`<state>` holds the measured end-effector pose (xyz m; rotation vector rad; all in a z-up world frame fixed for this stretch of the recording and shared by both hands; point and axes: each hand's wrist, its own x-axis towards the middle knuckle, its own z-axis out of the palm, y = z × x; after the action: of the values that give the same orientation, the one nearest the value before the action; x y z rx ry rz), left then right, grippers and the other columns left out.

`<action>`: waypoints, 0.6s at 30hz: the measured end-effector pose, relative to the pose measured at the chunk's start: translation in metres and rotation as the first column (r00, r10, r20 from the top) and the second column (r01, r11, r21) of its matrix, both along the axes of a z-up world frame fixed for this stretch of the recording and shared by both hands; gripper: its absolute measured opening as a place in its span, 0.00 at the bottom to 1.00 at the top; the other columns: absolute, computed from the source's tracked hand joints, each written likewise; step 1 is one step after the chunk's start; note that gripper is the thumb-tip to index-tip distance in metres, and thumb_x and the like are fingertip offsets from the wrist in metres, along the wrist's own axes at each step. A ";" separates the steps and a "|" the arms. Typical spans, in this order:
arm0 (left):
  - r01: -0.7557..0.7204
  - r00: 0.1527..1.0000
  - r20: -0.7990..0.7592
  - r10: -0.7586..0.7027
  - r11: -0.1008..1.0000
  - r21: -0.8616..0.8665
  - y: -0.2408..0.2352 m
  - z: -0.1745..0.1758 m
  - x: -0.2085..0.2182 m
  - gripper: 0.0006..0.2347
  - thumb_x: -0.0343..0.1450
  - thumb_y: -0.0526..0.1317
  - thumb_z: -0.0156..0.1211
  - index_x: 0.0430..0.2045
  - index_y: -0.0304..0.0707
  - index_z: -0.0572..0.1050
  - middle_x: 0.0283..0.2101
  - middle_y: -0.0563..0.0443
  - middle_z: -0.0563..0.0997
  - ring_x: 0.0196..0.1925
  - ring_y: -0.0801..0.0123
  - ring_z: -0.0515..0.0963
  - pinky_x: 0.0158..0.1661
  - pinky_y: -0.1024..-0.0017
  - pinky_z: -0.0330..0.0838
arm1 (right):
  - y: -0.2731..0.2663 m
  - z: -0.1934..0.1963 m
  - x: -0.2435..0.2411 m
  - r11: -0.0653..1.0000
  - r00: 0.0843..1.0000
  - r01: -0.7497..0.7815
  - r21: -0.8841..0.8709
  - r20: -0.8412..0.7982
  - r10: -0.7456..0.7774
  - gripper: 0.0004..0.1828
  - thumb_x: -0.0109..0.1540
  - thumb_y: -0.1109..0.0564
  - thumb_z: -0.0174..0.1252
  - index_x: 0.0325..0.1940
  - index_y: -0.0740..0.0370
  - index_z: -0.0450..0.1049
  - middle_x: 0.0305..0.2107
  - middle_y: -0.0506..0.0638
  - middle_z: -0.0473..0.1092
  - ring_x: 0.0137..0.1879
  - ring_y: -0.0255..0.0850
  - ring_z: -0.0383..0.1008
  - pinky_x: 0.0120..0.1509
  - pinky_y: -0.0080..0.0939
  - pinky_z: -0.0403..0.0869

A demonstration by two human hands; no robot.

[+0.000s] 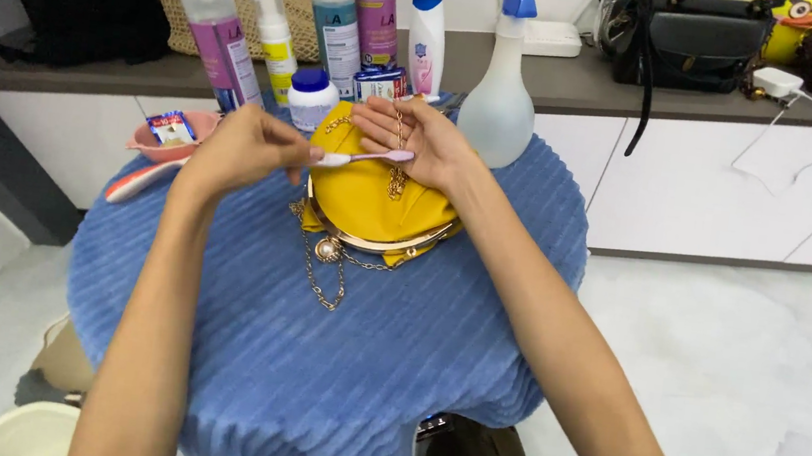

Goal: The person is cleaning a yellow clutch bag by spraying it with a cleaning solution and then using a toothbrush to scrub the leather surface and the metal chain strap.

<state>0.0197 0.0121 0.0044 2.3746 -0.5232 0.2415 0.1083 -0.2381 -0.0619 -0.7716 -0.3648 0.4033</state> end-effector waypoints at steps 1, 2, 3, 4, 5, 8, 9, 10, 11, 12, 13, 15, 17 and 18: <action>0.005 1.000 0.001 -0.005 1.000 0.004 0.003 -0.004 0.004 0.05 0.70 0.37 0.64 0.29 0.42 0.86 0.18 0.50 0.82 0.18 0.65 0.67 0.30 0.69 0.60 | 0.001 0.002 -0.003 1.000 1.000 0.005 0.004 0.001 -0.005 0.22 0.65 0.53 0.51 0.60 0.64 0.74 0.57 0.61 0.73 0.62 0.52 0.75 0.66 0.57 0.76; 0.009 1.000 0.005 -0.008 0.999 -0.039 0.005 -0.007 0.008 0.04 0.69 0.39 0.64 0.28 0.46 0.86 0.19 0.53 0.82 0.21 0.68 0.68 0.31 0.71 0.60 | 0.002 0.005 -0.007 0.999 1.000 0.015 -0.029 0.013 -0.015 0.22 0.65 0.53 0.51 0.60 0.64 0.74 0.57 0.62 0.73 0.62 0.52 0.76 0.65 0.56 0.76; 0.010 1.000 0.010 -0.009 0.996 -0.083 0.009 -0.010 0.012 0.04 0.67 0.42 0.65 0.27 0.50 0.86 0.20 0.56 0.82 0.24 0.70 0.70 0.32 0.73 0.60 | 0.005 0.008 -0.010 0.998 0.999 0.024 -0.062 0.026 -0.022 0.21 0.65 0.53 0.50 0.59 0.63 0.74 0.56 0.62 0.73 0.62 0.52 0.76 0.65 0.55 0.77; 0.013 1.000 0.013 -0.012 0.997 -0.080 0.009 -0.004 0.009 0.04 0.67 0.42 0.65 0.27 0.50 0.86 0.20 0.56 0.82 0.24 0.70 0.70 0.32 0.73 0.60 | 0.004 0.008 -0.011 0.998 0.999 0.026 -0.059 0.028 -0.025 0.21 0.65 0.53 0.50 0.59 0.63 0.74 0.56 0.62 0.73 0.62 0.52 0.76 0.65 0.55 0.77; -0.025 0.998 0.051 0.029 0.997 -0.069 0.008 -0.001 0.005 0.04 0.69 0.43 0.65 0.28 0.53 0.86 0.19 0.58 0.82 0.22 0.72 0.70 0.30 0.75 0.60 | 0.003 0.008 -0.013 0.998 0.999 0.034 -0.059 0.013 -0.033 0.22 0.65 0.53 0.51 0.59 0.64 0.75 0.56 0.62 0.73 0.62 0.52 0.76 0.65 0.56 0.76; -0.070 0.996 0.061 0.072 0.997 -0.031 0.006 0.006 -0.004 0.04 0.69 0.44 0.64 0.28 0.55 0.86 0.18 0.59 0.82 0.21 0.71 0.71 0.29 0.75 0.60 | 0.001 0.008 -0.016 0.996 0.999 0.043 -0.077 -0.005 -0.044 0.22 0.64 0.53 0.51 0.60 0.63 0.75 0.57 0.63 0.73 0.62 0.53 0.75 0.65 0.56 0.76; -0.077 0.996 0.033 0.077 0.997 0.006 0.007 0.007 -0.007 0.05 0.68 0.44 0.64 0.27 0.54 0.86 0.18 0.58 0.82 0.21 0.67 0.72 0.30 0.72 0.61 | 0.002 0.007 -0.016 0.995 0.999 0.043 -0.087 -0.007 -0.044 0.22 0.65 0.53 0.51 0.60 0.63 0.75 0.57 0.63 0.73 0.62 0.53 0.75 0.65 0.55 0.77; -0.081 0.996 0.029 0.081 0.997 0.000 0.009 0.003 -0.003 0.05 0.68 0.44 0.64 0.27 0.54 0.86 0.18 0.58 0.82 0.21 0.67 0.72 0.30 0.72 0.61 | 0.002 0.008 -0.017 0.995 0.999 0.039 -0.093 -0.010 -0.040 0.22 0.65 0.53 0.51 0.60 0.63 0.75 0.57 0.63 0.73 0.62 0.53 0.75 0.65 0.55 0.77; -0.053 0.998 -0.029 0.054 0.998 0.024 0.012 0.000 0.000 0.05 0.67 0.43 0.64 0.27 0.52 0.87 0.19 0.57 0.83 0.23 0.67 0.72 0.31 0.72 0.62 | 0.002 0.009 -0.017 0.993 0.999 0.052 -0.108 0.006 -0.052 0.22 0.65 0.52 0.50 0.60 0.62 0.74 0.58 0.61 0.73 0.63 0.52 0.75 0.66 0.56 0.76; -0.024 0.996 -0.088 0.028 0.999 0.046 0.013 -0.004 0.004 0.06 0.65 0.42 0.64 0.28 0.50 0.87 0.20 0.55 0.83 0.25 0.67 0.73 0.32 0.72 0.62 | 0.001 0.011 -0.017 0.990 0.998 0.065 -0.122 0.022 -0.063 0.22 0.66 0.51 0.49 0.61 0.61 0.74 0.58 0.59 0.73 0.64 0.50 0.74 0.66 0.56 0.76; -0.026 0.995 -0.090 0.030 0.999 0.042 0.011 -0.001 -0.001 0.06 0.65 0.42 0.64 0.28 0.50 0.87 0.20 0.55 0.83 0.25 0.67 0.73 0.32 0.72 0.62 | 0.001 0.012 -0.019 0.990 0.998 0.062 -0.126 0.020 -0.060 0.22 0.66 0.51 0.49 0.61 0.61 0.74 0.58 0.59 0.73 0.64 0.50 0.74 0.66 0.56 0.76; -0.006 0.997 -0.071 -0.004 0.990 -0.139 0.005 0.005 -0.014 0.05 0.70 0.39 0.63 0.32 0.45 0.86 0.19 0.52 0.82 0.18 0.71 0.66 0.28 0.73 0.58 | 0.002 0.013 -0.022 0.996 0.999 0.041 -0.083 0.002 -0.041 0.21 0.65 0.51 0.50 0.59 0.60 0.75 0.58 0.59 0.73 0.63 0.51 0.75 0.66 0.55 0.77; -0.027 0.999 -0.030 0.023 0.993 -0.114 0.007 -0.002 0.003 0.05 0.70 0.42 0.63 0.30 0.49 0.86 0.19 0.55 0.82 0.18 0.71 0.68 0.27 0.74 0.59 | 0.002 0.011 -0.017 0.996 0.999 0.042 -0.075 -0.011 -0.043 0.21 0.65 0.52 0.51 0.59 0.61 0.75 0.58 0.60 0.73 0.63 0.51 0.75 0.66 0.55 0.77; -0.044 0.999 0.015 0.046 0.995 -0.088 0.008 -0.005 0.011 0.05 0.70 0.44 0.64 0.28 0.52 0.86 0.19 0.59 0.82 0.19 0.71 0.70 0.26 0.75 0.59 | 0.001 0.010 -0.015 0.997 0.999 0.048 -0.065 -0.020 -0.049 0.21 0.64 0.52 0.51 0.59 0.61 0.75 0.57 0.61 0.73 0.63 0.52 0.75 0.66 0.56 0.76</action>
<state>0.0308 0.0198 -0.0007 2.3030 -0.4583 0.2986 0.0936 -0.2373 -0.0520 -0.8371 -0.3135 0.3792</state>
